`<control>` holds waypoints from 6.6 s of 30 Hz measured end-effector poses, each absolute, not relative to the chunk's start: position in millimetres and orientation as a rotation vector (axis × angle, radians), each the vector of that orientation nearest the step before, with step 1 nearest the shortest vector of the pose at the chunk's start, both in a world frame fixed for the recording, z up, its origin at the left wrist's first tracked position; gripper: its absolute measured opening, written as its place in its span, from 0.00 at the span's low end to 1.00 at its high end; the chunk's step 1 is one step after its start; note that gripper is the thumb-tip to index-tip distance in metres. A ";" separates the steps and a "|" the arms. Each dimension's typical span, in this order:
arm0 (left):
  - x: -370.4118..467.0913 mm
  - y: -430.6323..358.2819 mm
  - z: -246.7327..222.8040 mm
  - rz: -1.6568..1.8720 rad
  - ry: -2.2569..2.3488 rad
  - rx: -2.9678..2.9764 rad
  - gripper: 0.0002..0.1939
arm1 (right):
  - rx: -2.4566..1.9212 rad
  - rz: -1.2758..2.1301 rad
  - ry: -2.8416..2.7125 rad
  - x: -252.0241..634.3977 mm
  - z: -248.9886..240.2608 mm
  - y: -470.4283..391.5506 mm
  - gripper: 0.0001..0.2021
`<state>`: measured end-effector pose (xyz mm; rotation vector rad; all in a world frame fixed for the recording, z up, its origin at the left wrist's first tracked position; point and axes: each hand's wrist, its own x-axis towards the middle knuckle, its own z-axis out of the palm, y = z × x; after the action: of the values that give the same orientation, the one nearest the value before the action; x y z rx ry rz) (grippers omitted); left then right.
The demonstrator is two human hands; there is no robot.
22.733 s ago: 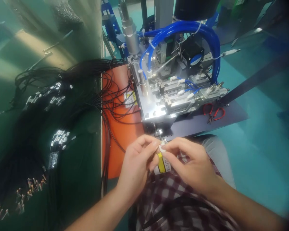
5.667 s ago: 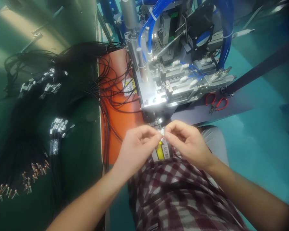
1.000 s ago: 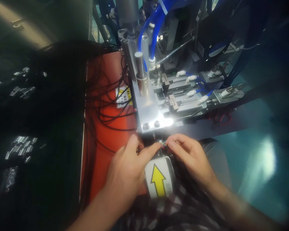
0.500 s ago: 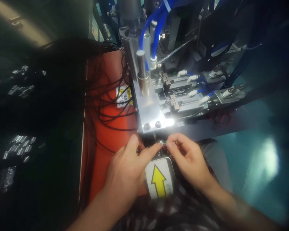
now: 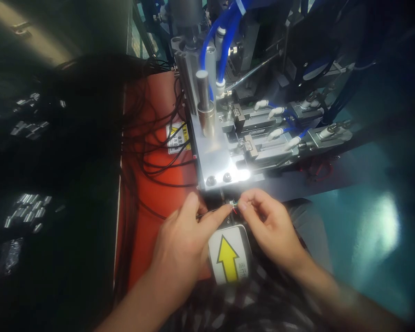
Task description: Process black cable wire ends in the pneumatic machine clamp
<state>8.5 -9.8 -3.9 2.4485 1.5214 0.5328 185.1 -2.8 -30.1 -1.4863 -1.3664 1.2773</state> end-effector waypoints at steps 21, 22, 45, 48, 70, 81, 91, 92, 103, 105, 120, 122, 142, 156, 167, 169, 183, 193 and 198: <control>8.9 -11.1 -4.2 0.515 1.536 2.424 0.19 | -1.540 1.450 -1.257 185.5 -24.1 2.9 0.07; 8.7 -11.4 -4.6 0.508 1.530 2.424 0.19 | -1.539 1.531 -1.179 185.3 -23.1 3.9 0.08; 6.2 -11.5 -8.6 0.551 1.505 2.403 0.19 | -1.526 1.147 -1.517 191.8 -12.1 -0.3 0.05; 5.7 -11.2 -8.8 0.546 1.500 2.417 0.21 | -1.507 1.317 -1.380 194.2 -15.7 3.2 0.05; 6.7 -12.7 -8.8 0.521 1.505 2.379 0.21 | -1.507 0.681 -1.877 190.0 -20.8 -2.9 0.06; 4.9 -11.1 -9.6 0.547 1.488 2.409 0.21 | -1.571 1.486 -1.117 188.4 -23.2 11.3 0.10; 4.8 -12.5 -11.7 0.507 1.500 2.389 0.22 | -1.475 1.676 -0.916 182.9 -17.0 15.2 0.17; 4.6 -12.4 -11.6 0.510 1.496 2.390 0.22 | -1.476 1.693 -0.897 182.1 -16.9 15.3 0.16; 6.1 -12.4 -11.0 0.540 1.496 2.400 0.22 | -1.507 1.187 -1.217 175.0 -26.5 4.6 0.07; 6.6 -12.2 -10.2 0.546 1.493 2.393 0.21 | -1.475 1.111 -1.321 175.7 -29.5 2.7 0.06; 6.4 -11.9 -9.7 0.533 1.494 2.381 0.20 | -1.579 1.365 -1.168 173.9 -22.0 1.3 0.10; 6.3 -11.8 -9.7 0.528 1.488 2.378 0.20 | -1.569 1.546 -1.020 174.7 -17.0 4.9 0.11; 3.1 -9.9 -6.6 0.670 1.397 2.322 0.16 | -1.375 1.195 -1.582 187.0 -40.6 6.5 0.12; -0.3 -7.6 -15.7 0.881 1.263 2.294 0.13 | -1.297 1.135 -1.593 189.9 -47.7 8.9 0.10; 4.1 -11.7 -7.5 0.669 1.496 2.592 0.14 | -1.322 1.186 -1.497 186.7 -48.2 7.5 0.11; 4.1 -11.1 -6.7 0.683 1.486 2.577 0.14 | -1.336 1.297 -1.413 186.6 -46.1 6.6 0.13; 0.4 -9.1 -14.1 0.809 1.408 2.485 0.14 | -1.282 1.339 -1.420 185.1 -49.0 4.7 0.13; -1.5 -10.5 -17.1 0.862 1.383 2.410 0.15 | -1.235 1.168 -1.623 190.9 -46.5 7.4 0.10; 4.7 -13.3 -14.5 0.844 1.458 2.472 0.13 | -1.269 1.204 -1.562 189.9 -44.5 6.2 0.11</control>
<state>4.7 -13.3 -14.5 2.4723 1.4578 0.8441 189.9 6.2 -44.5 -1.2694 -1.5622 1.2039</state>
